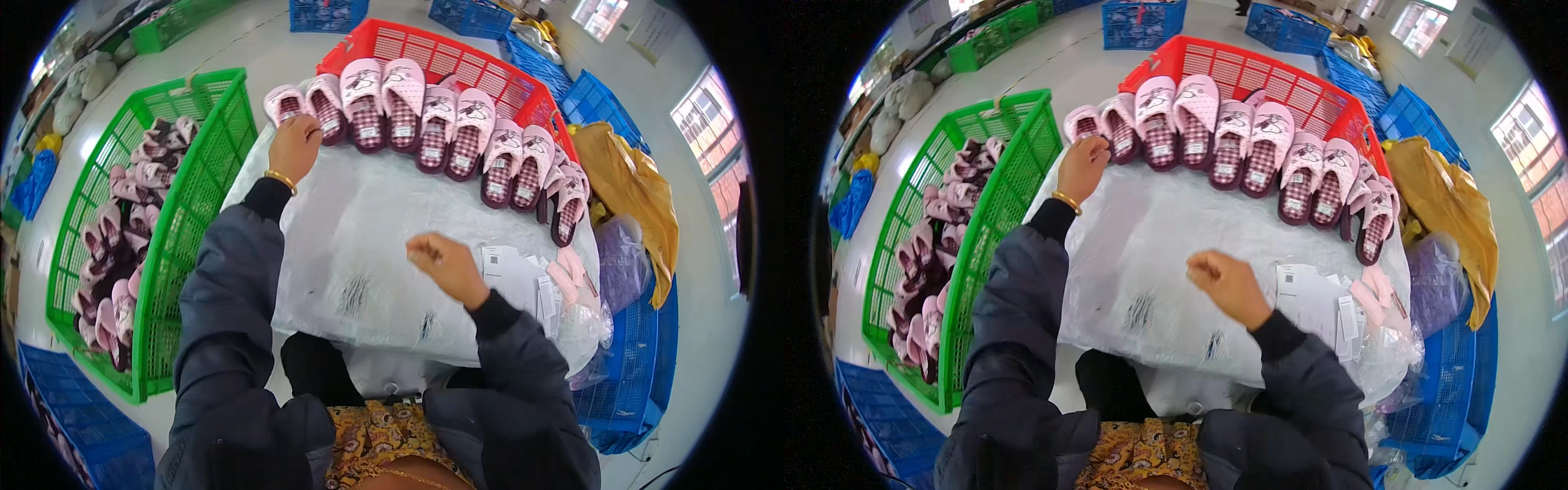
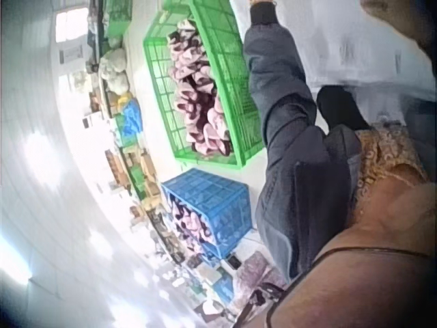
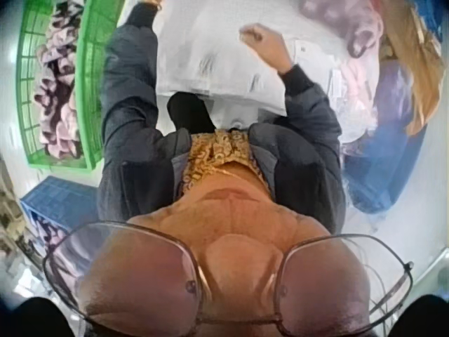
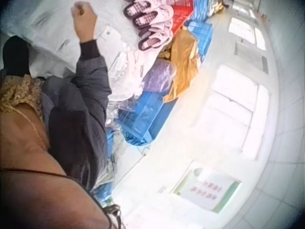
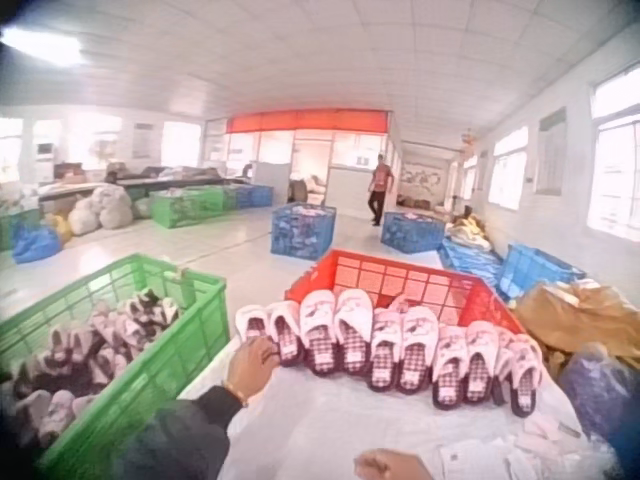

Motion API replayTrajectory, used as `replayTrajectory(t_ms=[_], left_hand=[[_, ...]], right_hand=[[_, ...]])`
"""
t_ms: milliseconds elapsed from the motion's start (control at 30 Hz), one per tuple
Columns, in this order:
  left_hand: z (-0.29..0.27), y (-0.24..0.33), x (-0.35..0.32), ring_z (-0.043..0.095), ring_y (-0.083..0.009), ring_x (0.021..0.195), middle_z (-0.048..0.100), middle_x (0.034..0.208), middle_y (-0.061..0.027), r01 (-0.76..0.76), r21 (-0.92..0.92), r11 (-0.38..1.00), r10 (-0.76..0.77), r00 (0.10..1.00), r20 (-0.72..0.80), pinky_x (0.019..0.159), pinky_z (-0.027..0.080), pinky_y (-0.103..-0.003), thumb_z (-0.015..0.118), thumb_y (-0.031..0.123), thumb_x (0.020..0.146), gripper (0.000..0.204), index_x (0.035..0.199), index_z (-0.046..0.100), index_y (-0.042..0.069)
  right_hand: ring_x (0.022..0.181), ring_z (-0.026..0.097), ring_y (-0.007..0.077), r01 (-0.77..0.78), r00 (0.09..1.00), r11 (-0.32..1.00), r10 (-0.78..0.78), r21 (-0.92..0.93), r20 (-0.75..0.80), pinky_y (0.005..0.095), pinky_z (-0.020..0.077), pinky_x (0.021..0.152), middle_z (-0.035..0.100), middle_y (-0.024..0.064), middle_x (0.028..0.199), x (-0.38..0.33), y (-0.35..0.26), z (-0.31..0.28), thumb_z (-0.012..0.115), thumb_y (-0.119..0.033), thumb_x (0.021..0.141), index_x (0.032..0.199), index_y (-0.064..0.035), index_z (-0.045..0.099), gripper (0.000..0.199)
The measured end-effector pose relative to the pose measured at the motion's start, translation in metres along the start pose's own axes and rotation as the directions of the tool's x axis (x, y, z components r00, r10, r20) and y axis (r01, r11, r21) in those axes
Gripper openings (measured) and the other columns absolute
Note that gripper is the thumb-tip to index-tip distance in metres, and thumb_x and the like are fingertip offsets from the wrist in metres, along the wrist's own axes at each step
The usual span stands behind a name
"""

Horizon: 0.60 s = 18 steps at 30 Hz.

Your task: The person attaches small paper tags to pairs of pink and maroon checkered slippers. They pick up a tag, thread it through the slipper strap, and place the tagged slipper into a red basket. The process repeats for multiple pairs.

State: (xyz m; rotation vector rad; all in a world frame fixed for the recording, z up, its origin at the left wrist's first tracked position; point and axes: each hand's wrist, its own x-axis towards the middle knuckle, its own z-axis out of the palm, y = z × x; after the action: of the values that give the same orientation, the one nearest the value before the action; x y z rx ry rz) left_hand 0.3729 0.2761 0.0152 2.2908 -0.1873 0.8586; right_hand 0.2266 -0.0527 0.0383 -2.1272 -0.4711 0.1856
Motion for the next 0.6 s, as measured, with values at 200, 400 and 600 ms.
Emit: replayTrajectory(t_ms=[200,400,600], left_hand=[[0.086,0.039,0.058,0.066,-0.0371,0.09,0.068,0.096,-0.0165,-0.048,0.165,0.985,0.039,0.998,0.053,0.075,0.051,-0.048,0.064,0.034,0.084,0.036,0.111,0.057,0.011],[0.136,0.068,0.087,0.068,-0.0424,0.083,0.07,0.09,-0.0228,0.277,0.318,0.907,-0.262,0.961,-0.088,0.072,0.051,-0.054,0.057,0.048,0.085,0.061,0.129,0.046,0.007],[0.154,0.058,0.1,0.064,-0.0421,0.102,0.067,0.111,-0.0216,0.371,0.272,0.888,-0.346,0.928,-0.137,0.087,0.049,-0.052,0.058,0.042,0.084,0.055,0.131,0.054,0.015]], right_hand=[[0.08,0.064,0.0155,-0.055,0.997,0.987,0.046,0.151,0.061,0.0293,0.0512,0.072,0.069,0.0091,0.095,-0.067,0.003,0.002,0.068,-0.017,0.091,0.107,-0.0012,0.067,0.022],[0.088,0.063,0.0118,-0.258,0.966,0.926,0.245,0.275,0.079,0.0264,0.0498,0.08,0.069,0.0069,0.1,-0.114,0.012,-0.009,0.067,-0.013,0.091,0.11,-0.0021,0.067,0.022],[0.082,0.064,0.0155,-0.197,0.978,0.959,0.207,0.204,-0.03,0.0289,0.0514,0.074,0.068,0.0096,0.098,-0.156,0.022,-0.019,0.067,-0.013,0.092,0.109,-0.0027,0.067,0.02]])
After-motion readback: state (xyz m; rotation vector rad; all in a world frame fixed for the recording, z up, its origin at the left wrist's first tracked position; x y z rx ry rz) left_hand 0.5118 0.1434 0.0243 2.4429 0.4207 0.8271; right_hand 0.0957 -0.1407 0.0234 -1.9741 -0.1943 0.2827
